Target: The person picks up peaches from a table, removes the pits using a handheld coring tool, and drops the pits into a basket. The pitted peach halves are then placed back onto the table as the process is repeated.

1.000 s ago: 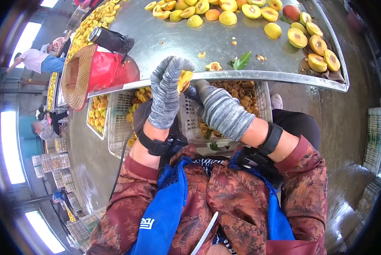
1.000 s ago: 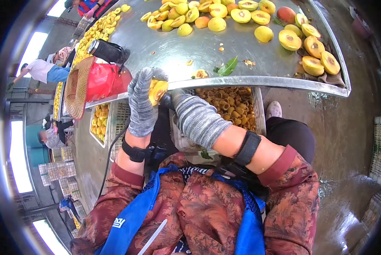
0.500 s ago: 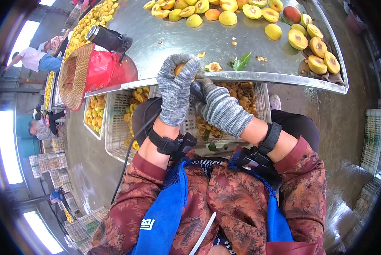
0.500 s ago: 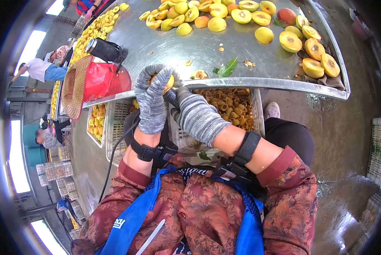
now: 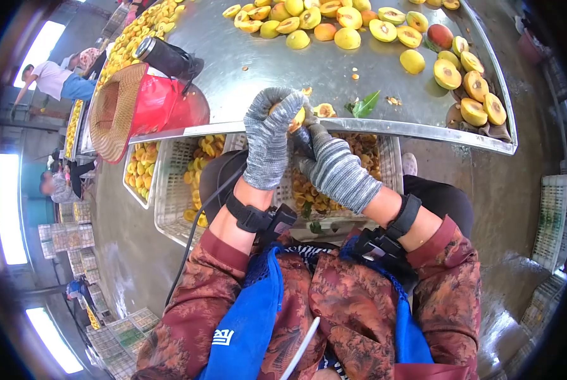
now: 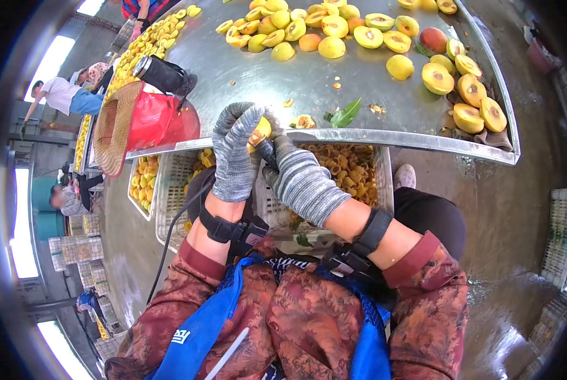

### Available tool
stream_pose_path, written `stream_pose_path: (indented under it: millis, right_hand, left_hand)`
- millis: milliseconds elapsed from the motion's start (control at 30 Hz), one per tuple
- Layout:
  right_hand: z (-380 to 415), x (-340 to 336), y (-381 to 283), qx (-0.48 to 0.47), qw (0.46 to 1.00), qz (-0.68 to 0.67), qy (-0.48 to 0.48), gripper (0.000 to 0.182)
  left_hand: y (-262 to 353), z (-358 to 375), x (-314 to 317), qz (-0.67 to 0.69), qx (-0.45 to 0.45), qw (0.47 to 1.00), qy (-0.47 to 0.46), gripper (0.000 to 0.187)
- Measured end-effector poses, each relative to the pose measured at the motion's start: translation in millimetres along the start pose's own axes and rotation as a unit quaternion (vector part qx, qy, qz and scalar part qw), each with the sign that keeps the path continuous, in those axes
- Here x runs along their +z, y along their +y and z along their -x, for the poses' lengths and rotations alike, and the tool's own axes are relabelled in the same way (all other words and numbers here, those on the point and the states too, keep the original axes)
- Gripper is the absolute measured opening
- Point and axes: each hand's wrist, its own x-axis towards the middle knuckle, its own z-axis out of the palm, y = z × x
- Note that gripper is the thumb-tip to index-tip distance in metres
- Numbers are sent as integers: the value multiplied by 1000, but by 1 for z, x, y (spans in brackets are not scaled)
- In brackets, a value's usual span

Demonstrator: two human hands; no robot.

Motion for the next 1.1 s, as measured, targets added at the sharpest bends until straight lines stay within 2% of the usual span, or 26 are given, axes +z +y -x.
stream_pose_path:
  millis: [67, 100, 133, 167, 200, 233, 267, 300, 333, 433, 500, 533, 600, 633, 667, 700, 733, 767, 800, 833, 867, 900, 933, 1000, 1033, 1100]
  right_hand:
    - [-3, 5, 9, -41, 998, 34, 39, 70]
    - [3, 0, 4, -13, 997, 58, 45, 72]
    - [0, -7, -5, 63, 995, 78, -4, 75]
    - [3, -10, -12, 48, 996, 76, 17, 77]
    - [1, -9, -13, 67, 994, 78, 19, 78]
    - [-1, 6, 23, -64, 996, -5, 70, 76]
    - [2, -3, -2, 5, 996, -63, 57, 73]
    - [-10, 0, 23, -72, 993, 8, 96, 62]
    - [-9, -3, 27, -139, 976, 108, 125, 49]
    - [-9, 3, 29, -159, 981, 30, 108, 44]
    - [-5, 1, 18, -63, 997, -18, 47, 47]
    - [-9, 8, 32, -66, 997, -18, 46, 47]
    - [-28, 28, 80, -5, 985, -170, 34, 48]
    - [-37, 30, 85, 136, 930, -339, -46, 60]
    - [-28, 29, 82, 54, 965, -246, -80, 72]
    - [-25, 30, 78, 114, 919, -364, -98, 36]
    - [-19, 20, 61, -39, 982, -77, -169, 38]
    - [-8, 8, 36, -24, 989, -93, -108, 44]
    - [2, -6, 8, 26, 997, -6, -77, 52]
    - [-2, -4, 15, 62, 992, -8, -112, 59]
    - [3, -8, 5, -19, 998, 24, -59, 71]
    - [6, -20, -18, 48, 993, 56, -91, 77]
    - [5, -13, -5, 1, 997, 32, -67, 77]
    - [1, -10, 2, 19, 995, -11, -98, 74]
    - [4, -11, 1, -17, 995, -64, -71, 69]
    - [9, -18, -15, 25, 997, -20, -67, 68]
  left_hand:
    - [-4, 1, 5, 27, -35, 999, 3, 12]
    - [3, 5, 10, 46, -50, 998, 0, 14]
    - [-4, 6, 8, 61, -33, 997, -30, 16]
    - [-13, -3, -6, -112, 6, 991, -69, 17]
    - [-5, -3, 6, -160, 101, 981, -45, 12]
    - [-2, 5, 9, -117, 88, 989, 0, 9]
    - [-3, 3, 13, 85, -57, 994, 32, 5]
    - [-11, -2, 9, 134, -72, 988, 25, 8]
    - [-16, -4, 8, 100, -63, 992, 41, 8]
    - [-19, -2, 4, 58, -39, 997, 36, 8]
    - [-13, 0, 1, 66, -43, 997, 25, 9]
    - [-9, 1, 1, 65, -39, 997, 27, 9]
    - [-4, 4, 3, 71, -44, 996, 9, 10]
    - [5, 8, 3, 32, -83, 996, 0, 15]
    - [21, 16, 8, -114, -61, 991, 36, 23]
    - [7, 11, -1, -45, -54, 997, -28, 29]
    - [-1, 12, -8, -127, 63, 987, -73, 26]
    - [-15, 1, -21, -314, 251, 907, -126, 17]
    - [-11, 3, -12, -65, 64, 993, -76, 9]
    - [8, 6, 0, 104, -76, 991, -35, 7]
    - [14, 3, -1, 121, -101, 986, -51, 10]
    - [17, 1, -3, 60, -94, 991, -74, 13]
    - [5, -1, -8, -42, 26, 995, -90, 18]
    - [16, -5, -7, 8, -99, 989, -112, 20]
    - [17, -6, -6, 10, -103, 988, -115, 20]
    - [17, -6, -7, -89, -17, 986, -141, 21]
